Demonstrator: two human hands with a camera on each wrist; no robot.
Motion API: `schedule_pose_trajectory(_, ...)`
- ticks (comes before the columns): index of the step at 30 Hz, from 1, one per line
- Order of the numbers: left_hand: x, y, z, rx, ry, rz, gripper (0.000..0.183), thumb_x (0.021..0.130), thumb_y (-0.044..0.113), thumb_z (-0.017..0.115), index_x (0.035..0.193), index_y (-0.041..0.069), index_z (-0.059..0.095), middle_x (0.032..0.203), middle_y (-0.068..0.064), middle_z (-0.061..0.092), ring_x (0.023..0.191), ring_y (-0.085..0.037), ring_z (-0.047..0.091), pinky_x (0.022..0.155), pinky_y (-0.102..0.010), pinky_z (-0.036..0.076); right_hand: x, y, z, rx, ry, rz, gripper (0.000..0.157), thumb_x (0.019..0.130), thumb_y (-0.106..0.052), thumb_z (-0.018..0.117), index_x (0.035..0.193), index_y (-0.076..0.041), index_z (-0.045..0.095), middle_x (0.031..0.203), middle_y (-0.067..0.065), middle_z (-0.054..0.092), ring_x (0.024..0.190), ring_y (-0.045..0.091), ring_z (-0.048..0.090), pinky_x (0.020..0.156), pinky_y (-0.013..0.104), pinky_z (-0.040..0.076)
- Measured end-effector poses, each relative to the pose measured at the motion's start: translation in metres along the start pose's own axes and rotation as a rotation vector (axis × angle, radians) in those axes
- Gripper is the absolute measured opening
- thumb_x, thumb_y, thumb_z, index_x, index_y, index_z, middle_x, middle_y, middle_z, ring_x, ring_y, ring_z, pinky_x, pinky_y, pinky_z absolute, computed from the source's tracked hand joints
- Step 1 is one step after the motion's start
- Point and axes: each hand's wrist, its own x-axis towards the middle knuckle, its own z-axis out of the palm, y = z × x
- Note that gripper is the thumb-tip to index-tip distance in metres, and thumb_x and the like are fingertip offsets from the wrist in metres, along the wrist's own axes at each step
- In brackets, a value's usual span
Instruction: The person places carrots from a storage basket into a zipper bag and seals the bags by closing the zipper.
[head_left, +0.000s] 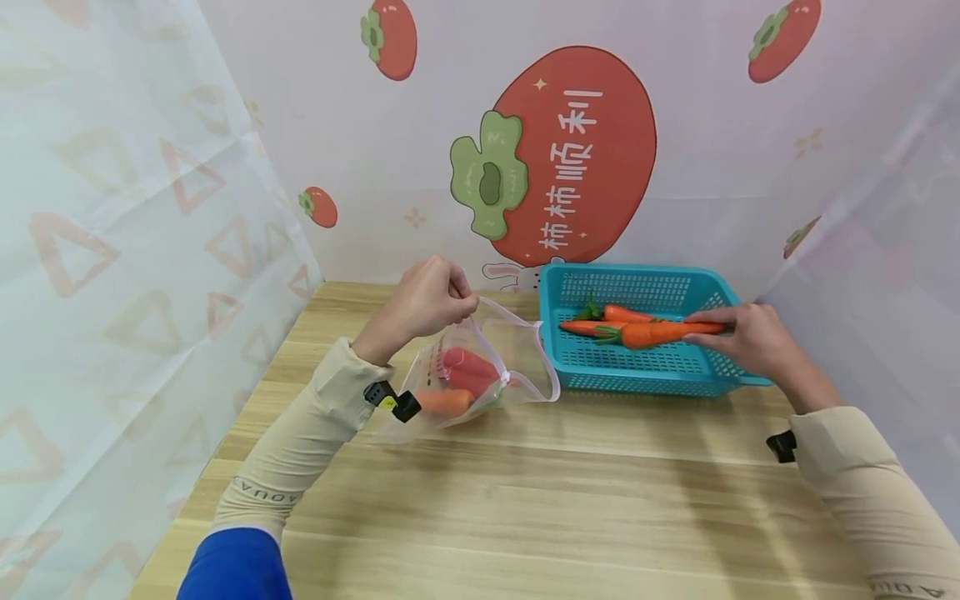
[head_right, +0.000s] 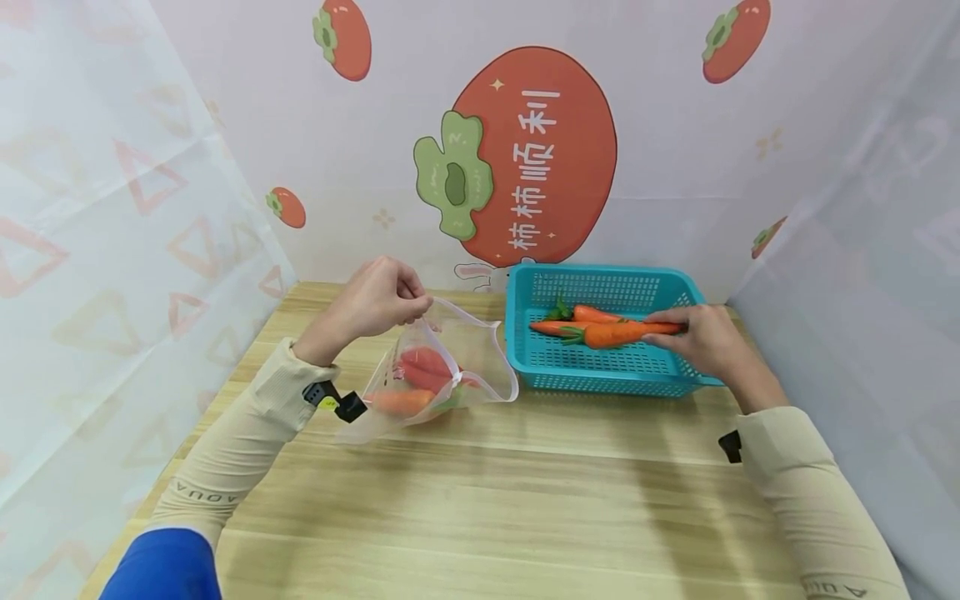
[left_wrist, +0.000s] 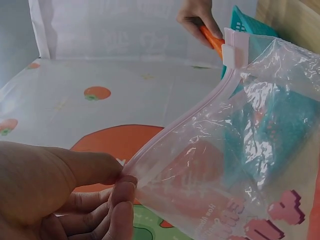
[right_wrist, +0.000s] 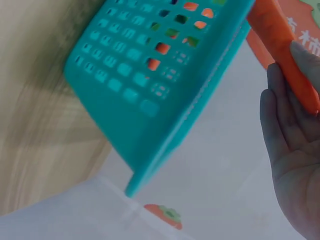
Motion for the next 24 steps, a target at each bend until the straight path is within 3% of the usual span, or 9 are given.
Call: schedule_pose_trajectory(24,0.004,0.002,0.005,0.011,0.011,-0.005,0.017,0.086,0.012,0.066,0.075,0.011,0.078,0.061,0.001,0.070,0.058,-0.013,0.066,0.064,-0.029,0.049,-0.014,-0.051,-0.033,0.037,0.102,-0.153,0.033,0.080,-0.013,0.091,0.112,-0.017,0.084,0.094,0.006,0.080,0.053,0.001,0.043,0.046,0.023,0.037)
